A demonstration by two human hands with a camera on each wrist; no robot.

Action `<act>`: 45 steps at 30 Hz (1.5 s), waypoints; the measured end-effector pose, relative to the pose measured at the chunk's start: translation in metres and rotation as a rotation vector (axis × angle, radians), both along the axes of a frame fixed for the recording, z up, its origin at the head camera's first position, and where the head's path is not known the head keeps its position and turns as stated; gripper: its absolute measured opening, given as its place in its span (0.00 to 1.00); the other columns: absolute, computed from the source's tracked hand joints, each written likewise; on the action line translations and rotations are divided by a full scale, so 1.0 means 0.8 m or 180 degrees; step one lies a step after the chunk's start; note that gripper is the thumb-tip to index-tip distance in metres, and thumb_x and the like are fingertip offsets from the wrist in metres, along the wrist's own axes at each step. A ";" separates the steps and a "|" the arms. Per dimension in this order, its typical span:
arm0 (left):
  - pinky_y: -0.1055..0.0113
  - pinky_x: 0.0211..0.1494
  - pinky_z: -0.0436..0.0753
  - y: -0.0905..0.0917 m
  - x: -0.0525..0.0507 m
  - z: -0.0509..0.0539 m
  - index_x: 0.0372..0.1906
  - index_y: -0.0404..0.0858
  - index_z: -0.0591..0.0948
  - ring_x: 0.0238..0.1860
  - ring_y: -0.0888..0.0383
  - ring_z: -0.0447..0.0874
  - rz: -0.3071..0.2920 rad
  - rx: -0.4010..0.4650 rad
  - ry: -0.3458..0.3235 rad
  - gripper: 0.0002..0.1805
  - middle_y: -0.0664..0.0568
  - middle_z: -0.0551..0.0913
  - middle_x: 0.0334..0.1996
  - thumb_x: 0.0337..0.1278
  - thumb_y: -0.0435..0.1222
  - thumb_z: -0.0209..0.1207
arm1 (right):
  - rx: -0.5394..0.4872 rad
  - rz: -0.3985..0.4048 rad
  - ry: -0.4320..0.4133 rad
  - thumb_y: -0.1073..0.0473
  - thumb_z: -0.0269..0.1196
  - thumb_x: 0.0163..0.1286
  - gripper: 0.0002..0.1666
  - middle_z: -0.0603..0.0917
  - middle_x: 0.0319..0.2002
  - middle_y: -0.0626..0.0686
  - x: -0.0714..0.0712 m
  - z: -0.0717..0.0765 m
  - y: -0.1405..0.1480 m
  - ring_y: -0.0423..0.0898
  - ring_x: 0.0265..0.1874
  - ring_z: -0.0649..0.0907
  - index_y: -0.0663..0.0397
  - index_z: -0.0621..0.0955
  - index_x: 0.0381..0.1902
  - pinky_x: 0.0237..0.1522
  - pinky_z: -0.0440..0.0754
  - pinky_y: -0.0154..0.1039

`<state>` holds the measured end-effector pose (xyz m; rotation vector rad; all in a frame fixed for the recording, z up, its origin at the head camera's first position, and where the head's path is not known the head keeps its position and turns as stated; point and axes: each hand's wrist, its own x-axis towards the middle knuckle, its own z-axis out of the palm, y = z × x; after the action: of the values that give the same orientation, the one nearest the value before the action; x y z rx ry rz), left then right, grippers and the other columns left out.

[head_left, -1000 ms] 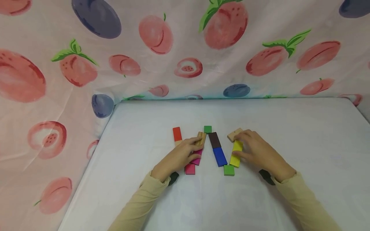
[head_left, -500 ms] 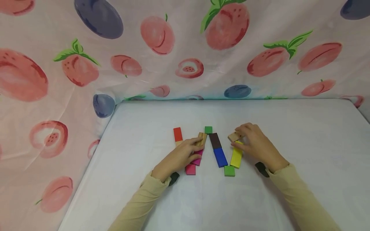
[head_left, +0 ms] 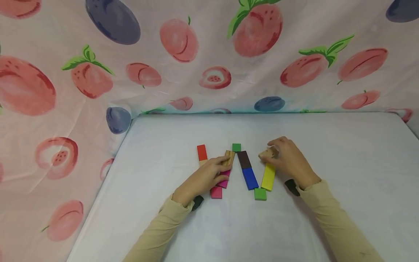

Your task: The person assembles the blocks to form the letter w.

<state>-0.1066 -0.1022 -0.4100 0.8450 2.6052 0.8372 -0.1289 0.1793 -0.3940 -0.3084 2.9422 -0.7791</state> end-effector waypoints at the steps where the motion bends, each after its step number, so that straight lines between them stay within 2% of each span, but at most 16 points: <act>1: 0.61 0.67 0.75 0.000 0.000 0.000 0.64 0.36 0.77 0.73 0.47 0.65 0.0001 0.0001 -0.0001 0.25 0.43 0.66 0.73 0.63 0.36 0.64 | -0.0024 0.0005 -0.0021 0.52 0.70 0.64 0.33 0.76 0.55 0.69 -0.001 0.000 0.000 0.65 0.55 0.74 0.71 0.78 0.57 0.61 0.73 0.62; 12: 0.61 0.66 0.76 0.001 0.001 0.002 0.64 0.37 0.78 0.72 0.47 0.66 0.0003 -0.0026 0.0017 0.25 0.43 0.67 0.72 0.63 0.36 0.64 | -0.0097 0.0040 -0.0143 0.55 0.70 0.64 0.26 0.78 0.52 0.69 -0.005 -0.007 0.000 0.63 0.51 0.77 0.72 0.81 0.50 0.58 0.76 0.61; 19: 0.61 0.66 0.76 0.000 0.001 0.002 0.64 0.37 0.78 0.72 0.47 0.66 0.0028 -0.0034 0.0010 0.25 0.43 0.67 0.72 0.63 0.36 0.64 | -0.0143 0.0019 -0.0277 0.55 0.69 0.66 0.24 0.76 0.54 0.68 -0.011 -0.006 -0.001 0.63 0.55 0.75 0.71 0.81 0.51 0.62 0.73 0.61; 28: 0.61 0.66 0.76 0.001 0.001 0.002 0.64 0.37 0.78 0.72 0.47 0.66 0.0027 -0.0052 0.0016 0.25 0.43 0.67 0.72 0.63 0.37 0.64 | -0.0414 0.0079 -0.0374 0.58 0.69 0.66 0.24 0.76 0.55 0.68 -0.020 -0.006 0.009 0.63 0.53 0.76 0.71 0.81 0.53 0.58 0.77 0.61; 35: 0.60 0.67 0.75 0.000 0.001 0.003 0.63 0.36 0.78 0.72 0.47 0.66 0.0016 -0.0046 0.0034 0.24 0.43 0.66 0.72 0.63 0.37 0.64 | -0.0600 0.0170 -0.0476 0.61 0.67 0.67 0.26 0.73 0.59 0.71 -0.025 -0.003 0.015 0.66 0.56 0.75 0.74 0.78 0.57 0.60 0.76 0.61; 45: 0.60 0.70 0.72 0.000 0.000 0.002 0.64 0.35 0.77 0.73 0.48 0.64 0.0017 0.0024 -0.0022 0.24 0.43 0.65 0.73 0.64 0.36 0.63 | -0.0513 0.0297 -0.0524 0.63 0.65 0.68 0.25 0.71 0.64 0.70 -0.024 -0.002 0.025 0.66 0.62 0.72 0.72 0.76 0.60 0.64 0.72 0.62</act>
<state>-0.1064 -0.1023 -0.4084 0.8362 2.6012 0.8505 -0.1483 0.1994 -0.3959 -0.3704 2.6977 -0.9799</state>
